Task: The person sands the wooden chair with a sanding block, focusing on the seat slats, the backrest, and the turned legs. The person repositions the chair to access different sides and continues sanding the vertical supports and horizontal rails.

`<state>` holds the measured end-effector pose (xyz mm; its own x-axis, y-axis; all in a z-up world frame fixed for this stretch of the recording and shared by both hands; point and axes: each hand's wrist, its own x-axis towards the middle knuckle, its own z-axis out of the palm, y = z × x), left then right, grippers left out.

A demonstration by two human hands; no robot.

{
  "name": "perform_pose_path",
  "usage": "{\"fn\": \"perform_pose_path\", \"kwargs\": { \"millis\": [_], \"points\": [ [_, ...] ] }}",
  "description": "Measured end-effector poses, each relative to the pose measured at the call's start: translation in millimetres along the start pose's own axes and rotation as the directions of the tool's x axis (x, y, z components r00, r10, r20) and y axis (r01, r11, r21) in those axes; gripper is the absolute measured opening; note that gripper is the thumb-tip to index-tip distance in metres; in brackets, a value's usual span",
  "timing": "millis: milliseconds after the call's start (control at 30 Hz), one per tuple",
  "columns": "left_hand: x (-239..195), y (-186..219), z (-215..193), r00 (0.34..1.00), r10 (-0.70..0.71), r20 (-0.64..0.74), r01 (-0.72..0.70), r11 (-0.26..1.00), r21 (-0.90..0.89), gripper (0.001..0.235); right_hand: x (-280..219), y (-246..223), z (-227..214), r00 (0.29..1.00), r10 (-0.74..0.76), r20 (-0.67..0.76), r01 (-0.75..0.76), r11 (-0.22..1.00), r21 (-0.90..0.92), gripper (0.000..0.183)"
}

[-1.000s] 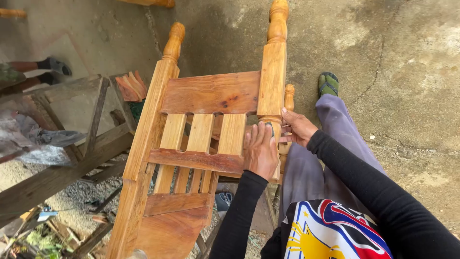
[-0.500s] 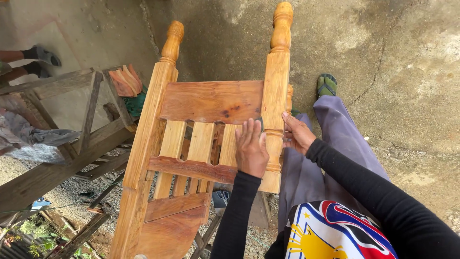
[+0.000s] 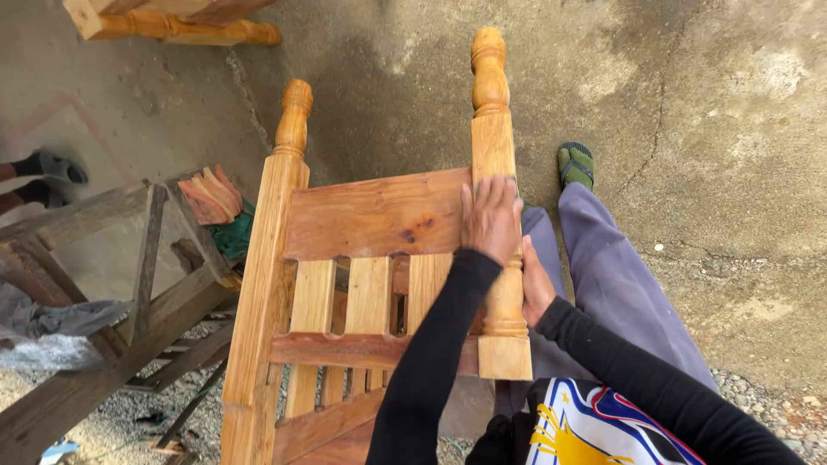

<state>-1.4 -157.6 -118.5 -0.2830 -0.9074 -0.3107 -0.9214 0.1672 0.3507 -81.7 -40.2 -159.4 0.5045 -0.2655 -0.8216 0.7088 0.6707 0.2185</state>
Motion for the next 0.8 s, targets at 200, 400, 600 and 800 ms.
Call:
{"fn": "perform_pose_path", "kwargs": {
  "millis": [200,400,600,800],
  "points": [
    [113,-56,47,0.999,0.008,0.031,-0.010,0.995,0.095,0.029,-13,-1,12,0.997,-0.066,0.039,0.071,0.990,-0.125,0.075],
    [-77,4,-26,0.989,0.130,0.072,-0.128,0.991,-0.037,0.047,25,19,-24,0.960,-0.203,-0.192,0.172,0.971,-0.167,0.073],
    [73,-43,41,0.996,0.095,0.002,-0.095,0.994,0.049,0.042,11,10,-8,0.972,-0.105,-0.210,0.078,0.988,-0.131,0.074],
    [125,-79,73,0.997,0.071,-0.038,-0.073,0.996,-0.050,0.041,7,10,-9,0.990,-0.085,-0.115,0.062,0.981,-0.185,0.080]
  ]
}}
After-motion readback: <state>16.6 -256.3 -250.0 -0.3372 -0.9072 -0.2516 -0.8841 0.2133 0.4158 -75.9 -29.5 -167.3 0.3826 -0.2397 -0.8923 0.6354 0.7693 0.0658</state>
